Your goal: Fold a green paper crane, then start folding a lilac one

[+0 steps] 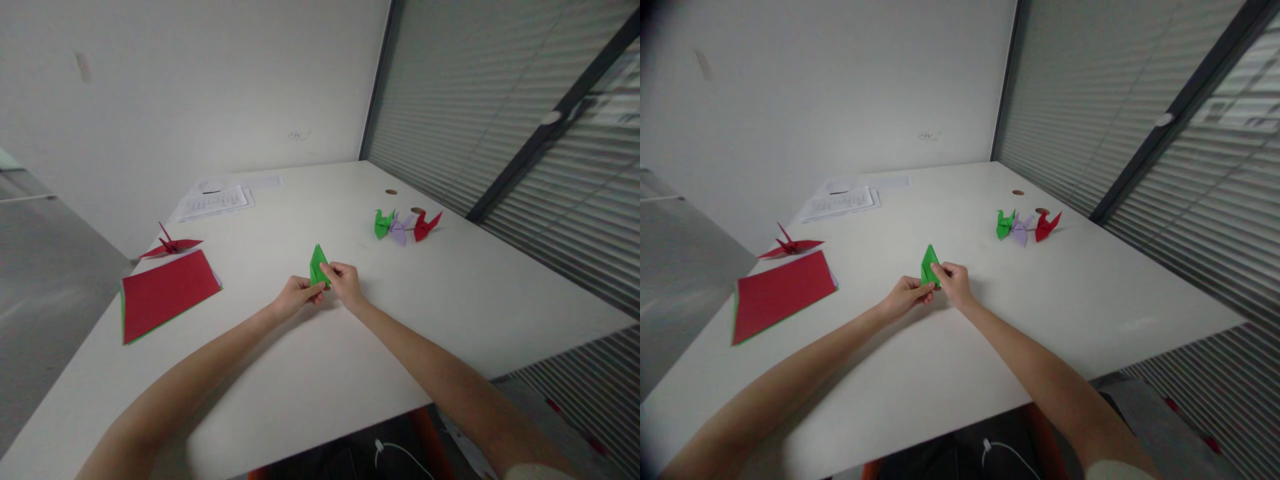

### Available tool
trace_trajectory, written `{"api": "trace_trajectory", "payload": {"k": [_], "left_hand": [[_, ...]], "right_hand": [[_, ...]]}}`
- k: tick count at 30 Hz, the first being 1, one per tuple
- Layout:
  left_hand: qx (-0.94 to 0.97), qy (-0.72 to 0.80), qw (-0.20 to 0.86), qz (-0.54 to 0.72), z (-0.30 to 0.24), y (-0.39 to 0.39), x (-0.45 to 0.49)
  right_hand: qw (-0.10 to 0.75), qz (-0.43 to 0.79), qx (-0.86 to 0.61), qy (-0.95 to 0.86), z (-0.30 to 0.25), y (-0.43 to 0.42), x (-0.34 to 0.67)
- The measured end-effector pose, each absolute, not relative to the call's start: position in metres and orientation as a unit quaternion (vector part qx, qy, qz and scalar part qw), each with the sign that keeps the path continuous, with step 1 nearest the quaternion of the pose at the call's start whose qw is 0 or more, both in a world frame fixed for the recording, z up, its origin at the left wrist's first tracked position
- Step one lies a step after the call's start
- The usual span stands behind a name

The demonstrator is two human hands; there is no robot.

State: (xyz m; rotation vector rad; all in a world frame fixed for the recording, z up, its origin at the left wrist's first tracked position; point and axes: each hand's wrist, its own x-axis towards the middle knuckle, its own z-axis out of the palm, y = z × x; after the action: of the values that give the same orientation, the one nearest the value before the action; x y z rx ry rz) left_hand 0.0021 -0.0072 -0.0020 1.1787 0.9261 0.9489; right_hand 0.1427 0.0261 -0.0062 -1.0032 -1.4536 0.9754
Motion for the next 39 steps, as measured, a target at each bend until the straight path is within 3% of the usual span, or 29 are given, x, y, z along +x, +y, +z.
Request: {"api": "trace_trajectory", "payload": {"k": [24,39], "left_hand": [[0.6,0.413,0.523,0.442,0.006,-0.007,-0.006],[0.536,0.425,0.554,0.476,-0.004,-0.004,-0.003]], "right_hand": [[0.483,0.501,-0.382,-0.608,-0.001,0.029,0.145],[0.478,0.506,-0.376,-0.612,-0.01,0.035,0.145]]}}
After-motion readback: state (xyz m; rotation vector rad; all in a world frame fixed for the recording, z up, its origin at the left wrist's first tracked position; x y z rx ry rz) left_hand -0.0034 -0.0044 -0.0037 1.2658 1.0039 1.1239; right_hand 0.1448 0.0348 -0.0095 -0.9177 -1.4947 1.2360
